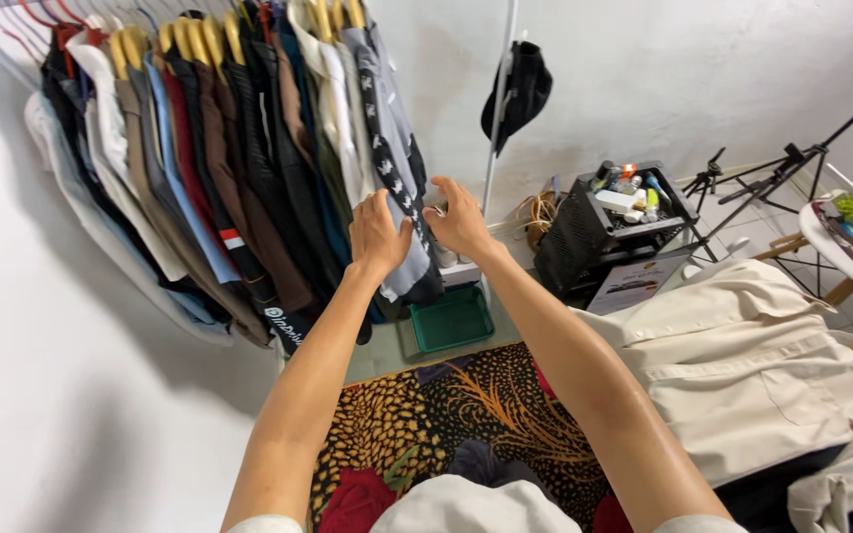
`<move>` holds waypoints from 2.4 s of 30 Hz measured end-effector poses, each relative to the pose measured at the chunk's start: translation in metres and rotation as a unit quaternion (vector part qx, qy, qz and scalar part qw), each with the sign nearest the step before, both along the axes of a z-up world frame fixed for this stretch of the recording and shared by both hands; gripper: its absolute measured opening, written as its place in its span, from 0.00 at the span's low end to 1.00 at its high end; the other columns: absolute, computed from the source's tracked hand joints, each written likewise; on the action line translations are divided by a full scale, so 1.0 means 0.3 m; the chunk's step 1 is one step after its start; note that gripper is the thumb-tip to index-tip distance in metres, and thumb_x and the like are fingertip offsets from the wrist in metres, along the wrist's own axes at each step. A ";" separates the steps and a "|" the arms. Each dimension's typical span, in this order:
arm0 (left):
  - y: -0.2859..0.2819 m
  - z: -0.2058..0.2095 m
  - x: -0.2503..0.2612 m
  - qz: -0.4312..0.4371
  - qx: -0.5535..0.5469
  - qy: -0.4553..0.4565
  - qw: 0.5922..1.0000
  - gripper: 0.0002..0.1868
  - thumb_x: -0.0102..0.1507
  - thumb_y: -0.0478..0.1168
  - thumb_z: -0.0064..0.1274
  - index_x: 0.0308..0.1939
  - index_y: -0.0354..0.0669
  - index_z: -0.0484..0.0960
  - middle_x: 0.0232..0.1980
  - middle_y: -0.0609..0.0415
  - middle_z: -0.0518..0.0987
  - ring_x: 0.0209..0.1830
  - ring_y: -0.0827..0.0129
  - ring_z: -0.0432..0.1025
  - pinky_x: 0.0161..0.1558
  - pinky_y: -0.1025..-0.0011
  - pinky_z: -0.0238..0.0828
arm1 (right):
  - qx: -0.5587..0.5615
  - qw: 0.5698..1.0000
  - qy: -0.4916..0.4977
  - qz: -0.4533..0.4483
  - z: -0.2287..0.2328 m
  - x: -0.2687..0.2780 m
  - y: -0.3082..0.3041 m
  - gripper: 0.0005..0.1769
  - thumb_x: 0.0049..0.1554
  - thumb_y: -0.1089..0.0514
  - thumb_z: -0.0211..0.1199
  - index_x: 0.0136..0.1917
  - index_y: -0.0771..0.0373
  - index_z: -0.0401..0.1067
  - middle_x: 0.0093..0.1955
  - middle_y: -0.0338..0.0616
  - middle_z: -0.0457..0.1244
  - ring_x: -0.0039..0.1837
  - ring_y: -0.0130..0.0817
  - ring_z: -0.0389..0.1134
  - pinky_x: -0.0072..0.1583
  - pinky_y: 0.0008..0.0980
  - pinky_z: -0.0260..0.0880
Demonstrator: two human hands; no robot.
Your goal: The person takes several garments on hangers from a rack and lays them out on a table for display, including a grey shirt, a black shirt, a white shirt, a black hoodie, a striped polo, a white button-down shirt, a grey track jacket, a white textured shirt, a blue-and-white jacket, a brown shirt, and a black leather jacket. They also lay out a pair of white trousers on a hanger.
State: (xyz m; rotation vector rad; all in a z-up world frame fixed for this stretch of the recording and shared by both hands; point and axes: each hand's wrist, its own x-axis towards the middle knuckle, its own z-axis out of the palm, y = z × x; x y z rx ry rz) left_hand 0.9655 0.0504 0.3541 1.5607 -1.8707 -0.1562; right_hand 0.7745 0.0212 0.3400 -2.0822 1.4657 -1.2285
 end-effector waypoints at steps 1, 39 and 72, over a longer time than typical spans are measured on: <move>-0.007 0.010 0.025 -0.009 -0.004 0.009 1.000 0.36 0.63 0.45 0.62 0.70 0.34 0.66 0.69 0.35 0.72 0.71 0.39 0.64 0.65 0.47 0.65 | -0.017 1.000 -0.011 0.008 0.017 0.029 -0.028 0.33 0.56 0.55 0.70 0.72 0.61 0.66 0.66 0.60 0.67 0.69 0.58 0.68 0.68 0.49 0.67; -0.449 0.138 -0.070 -0.139 -0.013 0.264 0.955 0.41 0.59 0.38 0.64 0.71 0.24 0.63 0.61 0.28 0.74 0.61 0.35 0.69 0.65 0.47 0.63 | -0.047 0.989 -0.084 -0.111 0.252 0.192 -0.719 0.20 0.65 0.57 0.62 0.64 0.70 0.61 0.47 0.61 0.68 0.47 0.50 0.71 0.51 0.48 0.70; 0.145 0.260 -0.133 -0.606 0.540 -0.074 0.579 0.39 0.44 0.27 0.45 0.61 0.40 0.80 0.24 0.51 0.72 0.18 0.66 0.64 0.22 0.66 0.60 | 0.121 0.854 0.114 -0.493 -0.017 -0.360 1.279 0.46 0.49 0.62 0.78 0.77 0.62 0.62 0.77 0.66 0.52 0.77 0.65 0.50 0.75 0.53 0.51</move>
